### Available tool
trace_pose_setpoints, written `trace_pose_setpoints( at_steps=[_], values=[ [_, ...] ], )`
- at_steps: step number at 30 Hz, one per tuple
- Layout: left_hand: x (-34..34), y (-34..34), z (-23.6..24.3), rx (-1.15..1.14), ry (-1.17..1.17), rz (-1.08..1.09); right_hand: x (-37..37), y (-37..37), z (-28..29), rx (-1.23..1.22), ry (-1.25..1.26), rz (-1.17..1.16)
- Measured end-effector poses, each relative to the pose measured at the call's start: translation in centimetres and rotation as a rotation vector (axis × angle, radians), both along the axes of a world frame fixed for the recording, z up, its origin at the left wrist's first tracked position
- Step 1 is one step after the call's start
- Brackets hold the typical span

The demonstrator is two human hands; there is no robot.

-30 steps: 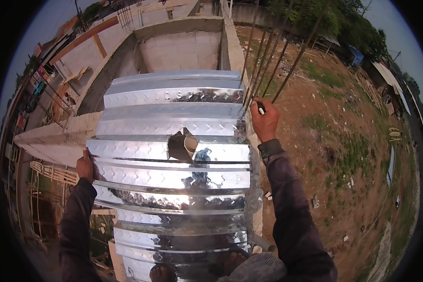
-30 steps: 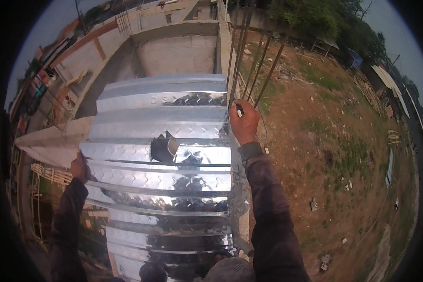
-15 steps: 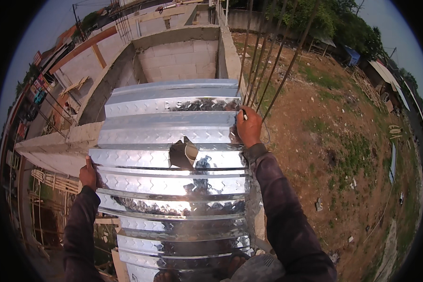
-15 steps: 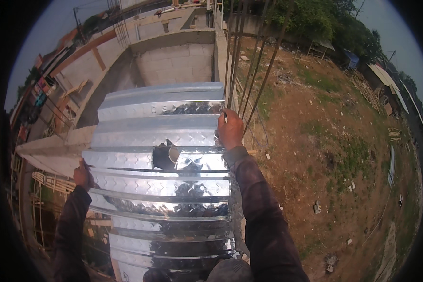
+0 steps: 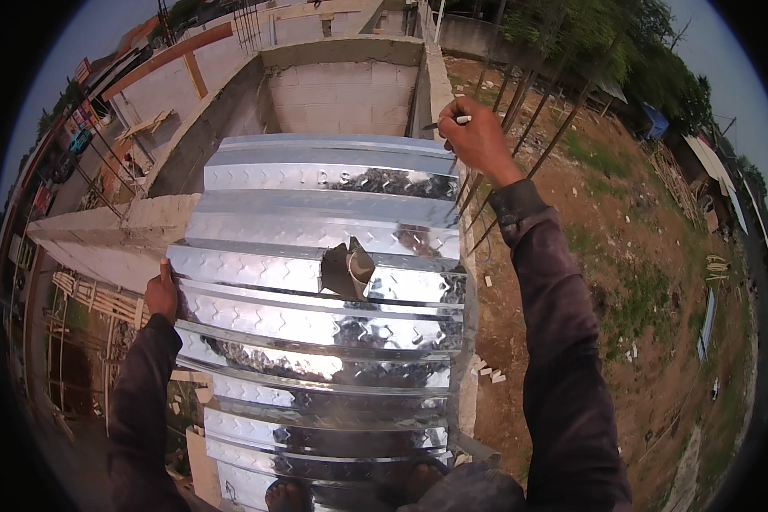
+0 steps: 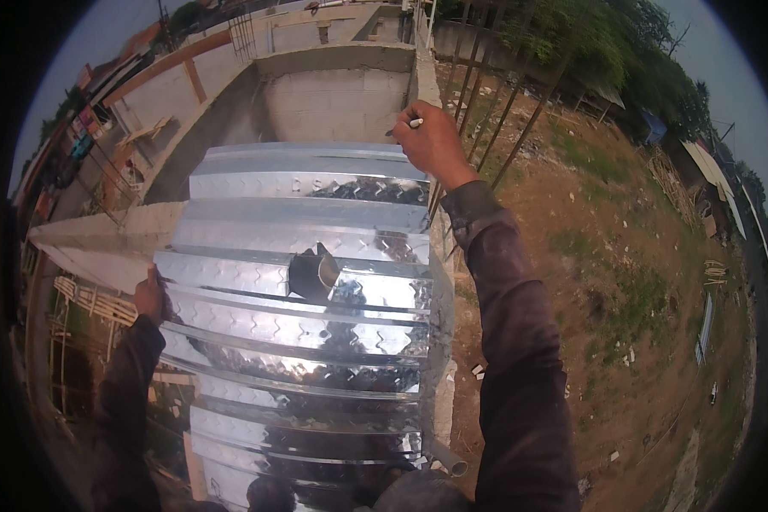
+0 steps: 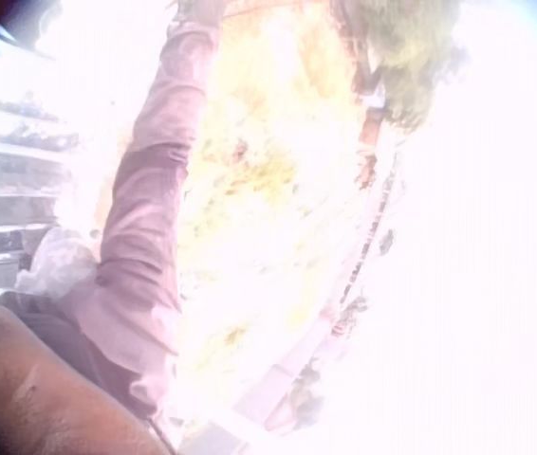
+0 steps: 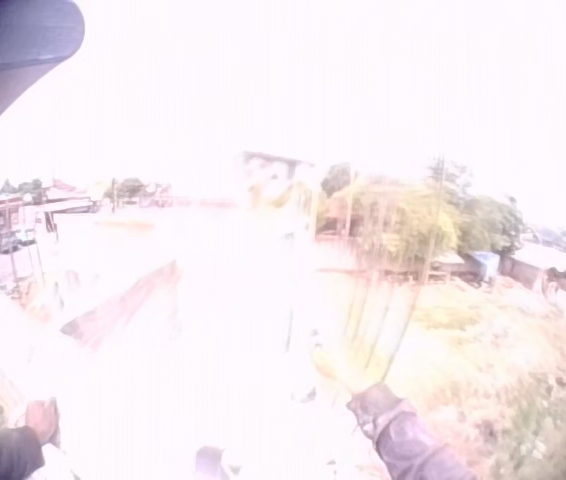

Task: The person positions a corrugated metal sheet on a rooftop structure and secures it using a hammer and nails. They repeatedly align the sheet and hammer nails into the ridges to fasten it in place.

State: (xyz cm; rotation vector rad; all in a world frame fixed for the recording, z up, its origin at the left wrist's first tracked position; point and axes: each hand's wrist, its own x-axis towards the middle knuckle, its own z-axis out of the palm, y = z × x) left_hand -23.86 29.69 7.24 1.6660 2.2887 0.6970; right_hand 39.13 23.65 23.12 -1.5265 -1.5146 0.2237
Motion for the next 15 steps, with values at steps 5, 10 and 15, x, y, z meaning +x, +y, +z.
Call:
trace_pose_setpoints(
  at_steps=[5,10,15],
  values=[
    [2.5,-1.3,1.6,0.061,0.022,0.016,2.6,7.0,1.7,-0.262,-0.529,-0.069],
    [2.8,-1.4,2.0,0.051,0.0,0.019,5.0,10.0,-1.7,-0.352,-0.695,-0.287],
    [2.9,-1.9,2.6,0.028,0.011,0.065,4.1,9.8,-3.7,-0.323,-0.686,-0.373]
  ],
)
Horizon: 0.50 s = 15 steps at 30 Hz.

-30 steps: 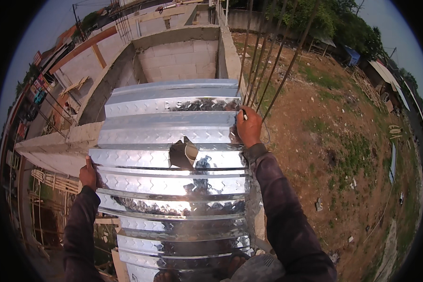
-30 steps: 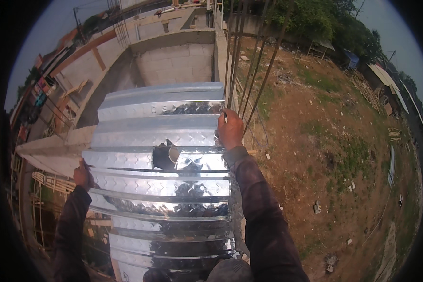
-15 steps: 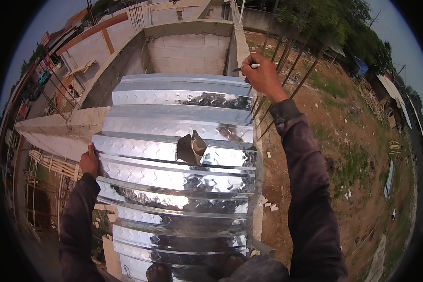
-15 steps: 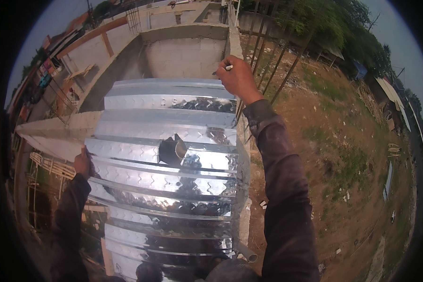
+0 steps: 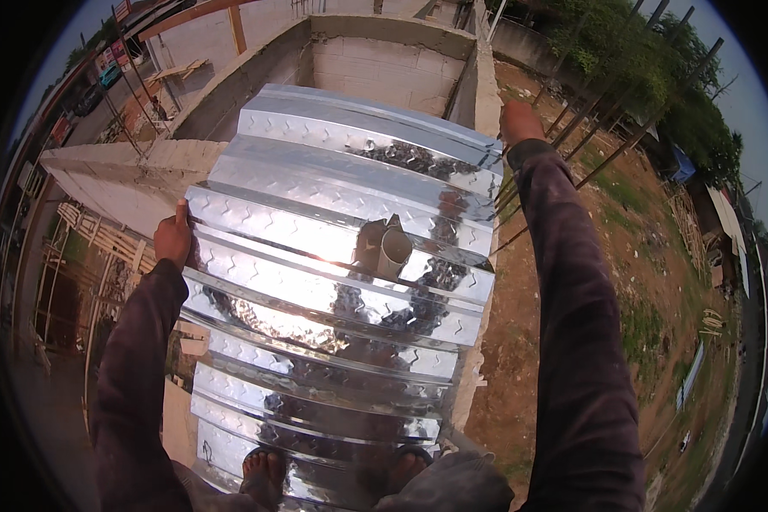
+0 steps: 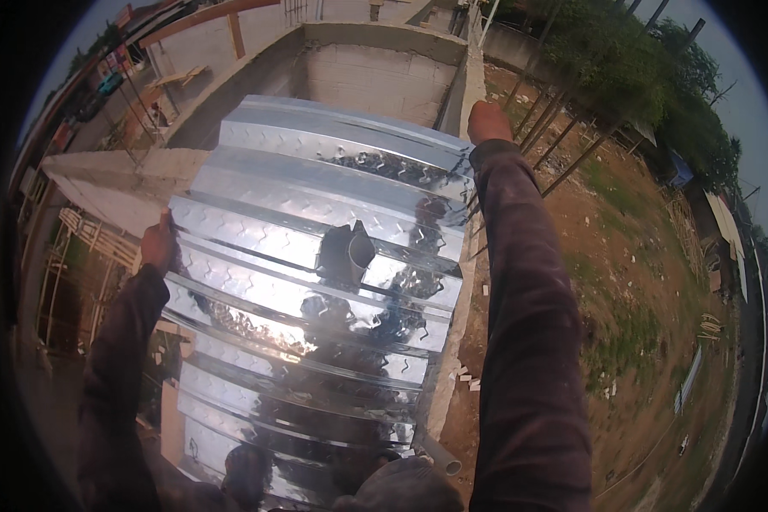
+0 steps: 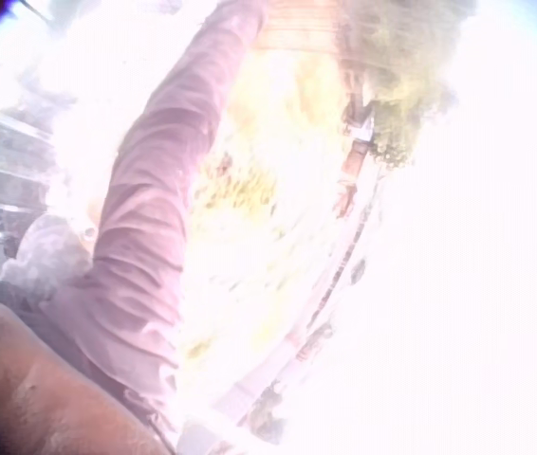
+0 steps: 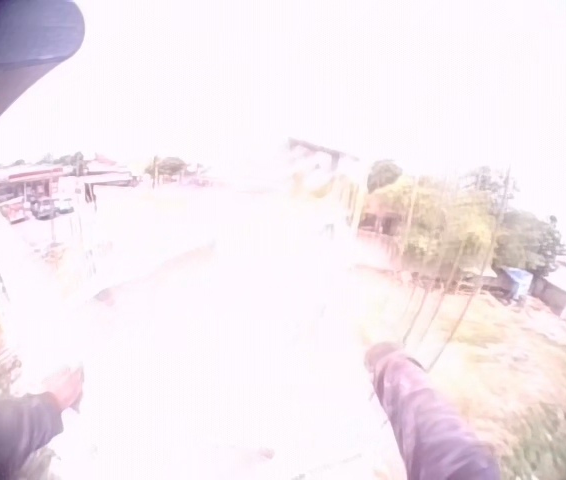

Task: The person positions a corrugated metal sheet on a rooftop structure and secures it using a hammer and nails. They repeatedly align the sheet and hammer nails into the ridges to fasten it in place.

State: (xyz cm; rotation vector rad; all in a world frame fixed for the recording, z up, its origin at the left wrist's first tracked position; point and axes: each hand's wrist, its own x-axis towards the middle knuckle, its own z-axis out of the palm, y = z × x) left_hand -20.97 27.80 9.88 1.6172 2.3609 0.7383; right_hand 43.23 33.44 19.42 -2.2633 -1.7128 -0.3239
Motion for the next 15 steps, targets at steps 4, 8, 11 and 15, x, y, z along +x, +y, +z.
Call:
trace_pose_setpoints(
  at_steps=[4,8,11,15],
  values=[
    [0.1,0.1,0.0,-0.016,-0.014,-0.033,2.0,1.1,-1.1,-0.058,-0.092,0.005],
    [0.4,-0.4,0.5,-0.017,-0.011,-0.018,2.0,1.3,-0.9,-0.044,-0.139,0.007],
    [-0.2,-0.2,0.0,-0.026,0.021,-0.016,1.7,1.3,-0.7,-0.024,-0.111,0.013],
    [-0.2,0.0,-0.1,-0.031,0.057,-0.047,2.1,1.0,-0.8,-0.045,-0.137,0.012]
  ],
)
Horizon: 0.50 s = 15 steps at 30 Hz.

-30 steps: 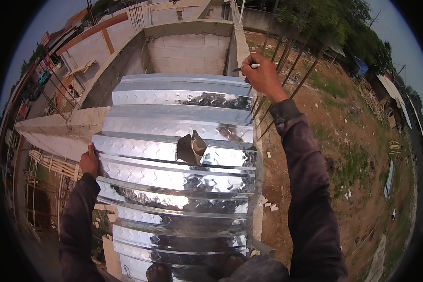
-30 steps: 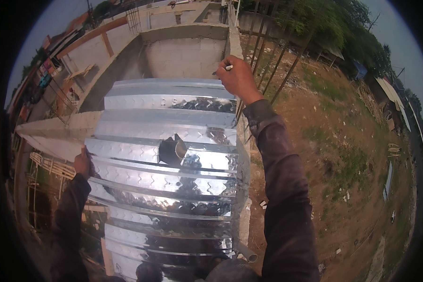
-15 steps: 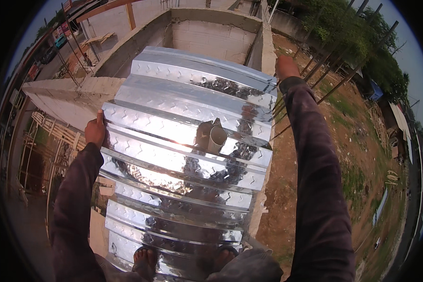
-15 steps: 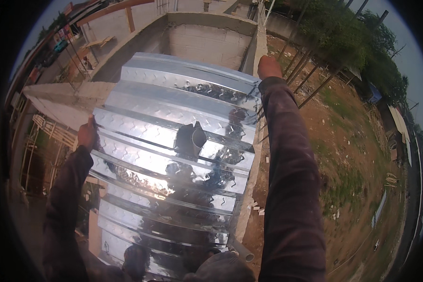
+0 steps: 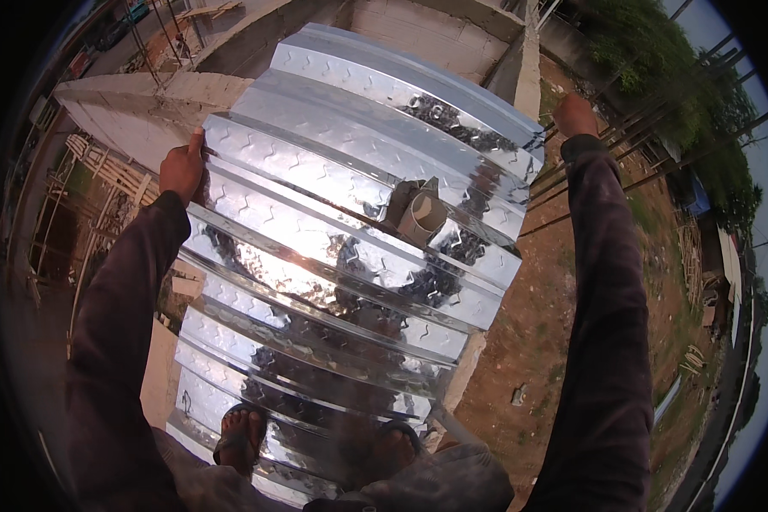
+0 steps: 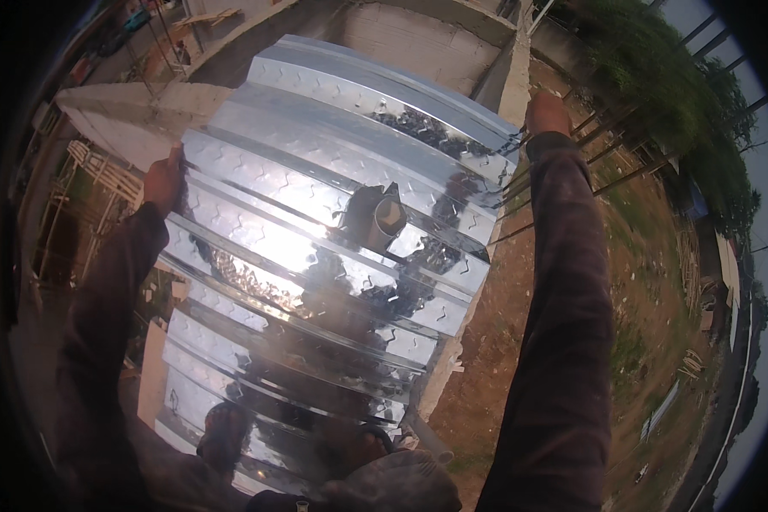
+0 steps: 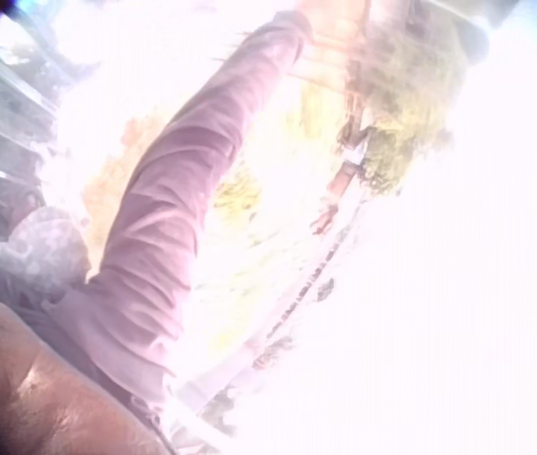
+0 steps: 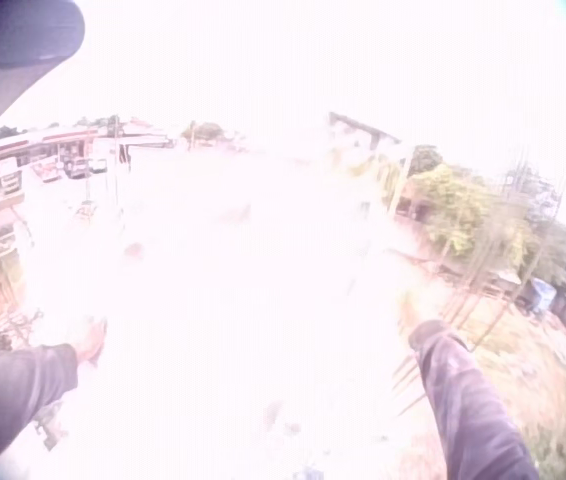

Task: The person positions a corrugated metal sheet on a rooftop structure and secures it using a hammer and nails. They repeatedly align the sheet and hammer nails into the ridges to fasten it in place.

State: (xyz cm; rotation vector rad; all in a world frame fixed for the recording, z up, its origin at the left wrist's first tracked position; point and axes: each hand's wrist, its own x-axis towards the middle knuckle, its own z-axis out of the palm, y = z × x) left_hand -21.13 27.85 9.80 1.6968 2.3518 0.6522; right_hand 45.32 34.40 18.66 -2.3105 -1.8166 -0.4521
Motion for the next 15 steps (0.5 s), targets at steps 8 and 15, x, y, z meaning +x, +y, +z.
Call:
trace_pose_setpoints(
  at_steps=[8,15],
  values=[
    [-0.1,0.2,0.2,-0.035,-0.07,0.012,0.8,0.4,0.0,-0.049,0.027,0.013],
    [-0.5,0.7,-0.5,-0.058,-0.094,0.044,0.0,0.2,0.3,-0.038,0.027,-0.017]
  ],
)
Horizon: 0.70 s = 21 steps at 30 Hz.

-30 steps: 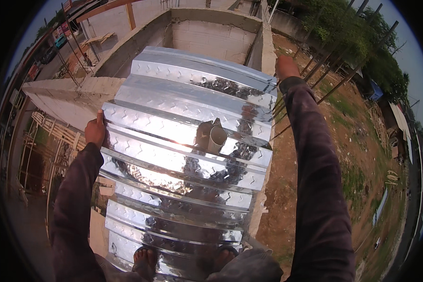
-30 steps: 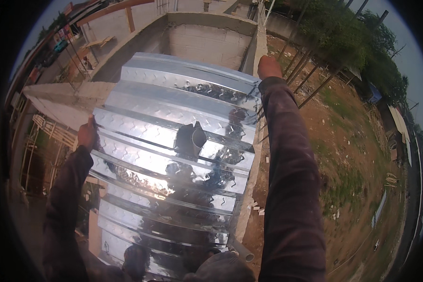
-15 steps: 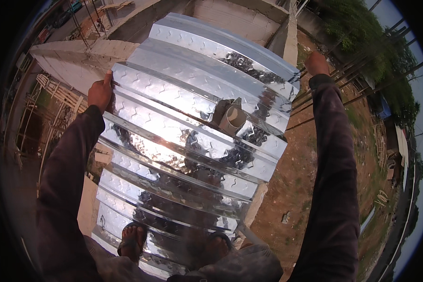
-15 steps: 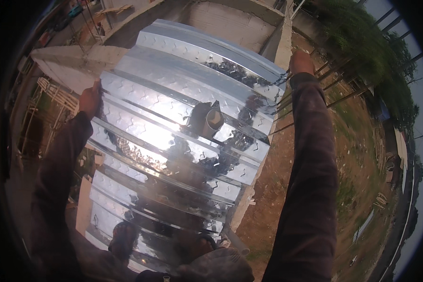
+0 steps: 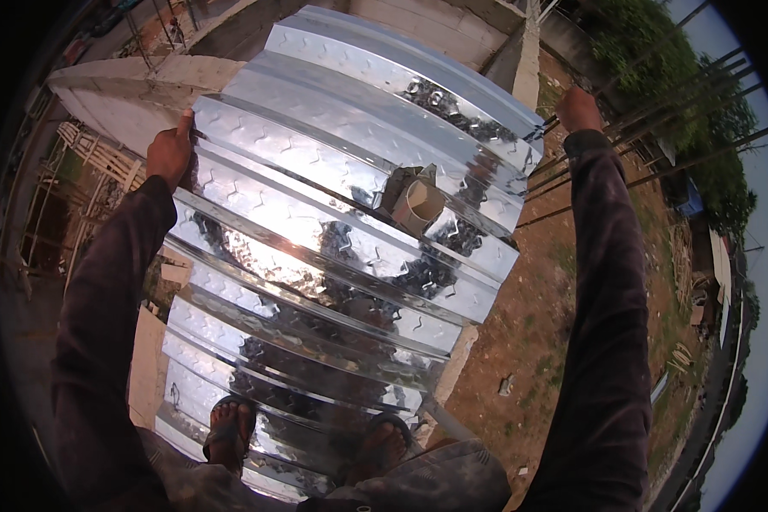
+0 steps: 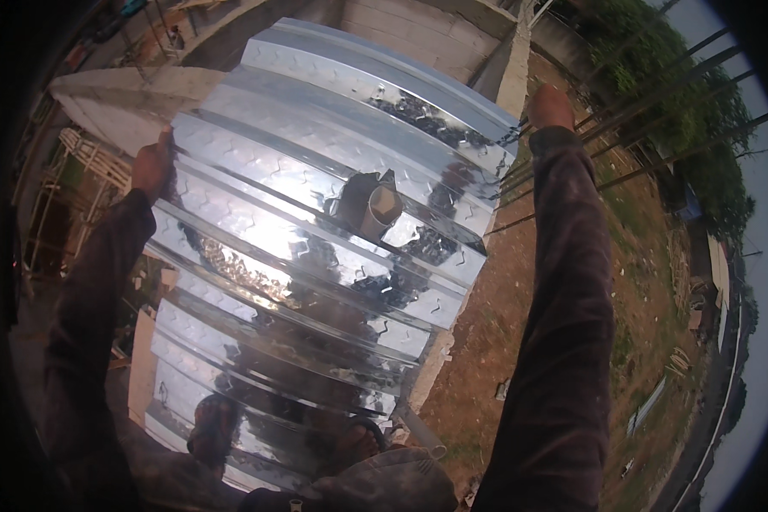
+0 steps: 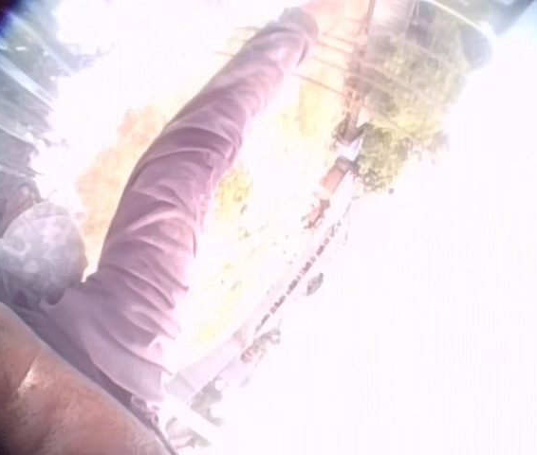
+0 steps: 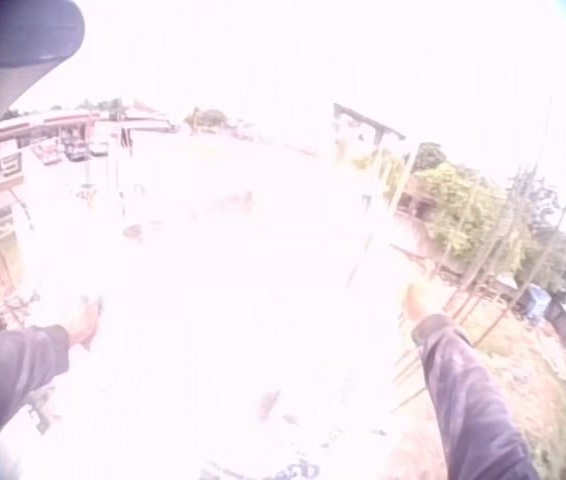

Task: The person positions a corrugated metal sheet on a rooftop structure and secures it using a hammer and nails. They repeatedly align the sheet and hammer nails into the ridges to fasten it in place.

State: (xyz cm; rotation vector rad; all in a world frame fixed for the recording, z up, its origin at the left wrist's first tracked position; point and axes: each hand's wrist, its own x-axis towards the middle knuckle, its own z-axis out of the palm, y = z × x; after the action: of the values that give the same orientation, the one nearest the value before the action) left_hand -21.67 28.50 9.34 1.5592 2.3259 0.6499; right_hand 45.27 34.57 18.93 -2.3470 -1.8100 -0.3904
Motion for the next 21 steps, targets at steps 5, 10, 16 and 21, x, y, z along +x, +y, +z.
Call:
trace_pose_setpoints(
  at_steps=[5,10,16,21],
  values=[
    [-0.1,0.2,-0.2,-0.005,0.049,-0.05,0.2,0.0,0.1,-0.043,-0.027,0.003],
    [-0.7,0.5,-0.6,0.004,0.045,-0.033,0.4,0.4,0.2,-0.07,-0.029,-0.019],
    [-0.6,0.4,-0.6,0.018,0.049,-0.058,0.4,0.4,-0.1,-0.074,-0.019,0.008],
    [-0.7,0.5,-0.5,0.007,0.019,-0.016,-0.2,0.3,0.4,-0.166,-0.03,-0.044]
  ],
)
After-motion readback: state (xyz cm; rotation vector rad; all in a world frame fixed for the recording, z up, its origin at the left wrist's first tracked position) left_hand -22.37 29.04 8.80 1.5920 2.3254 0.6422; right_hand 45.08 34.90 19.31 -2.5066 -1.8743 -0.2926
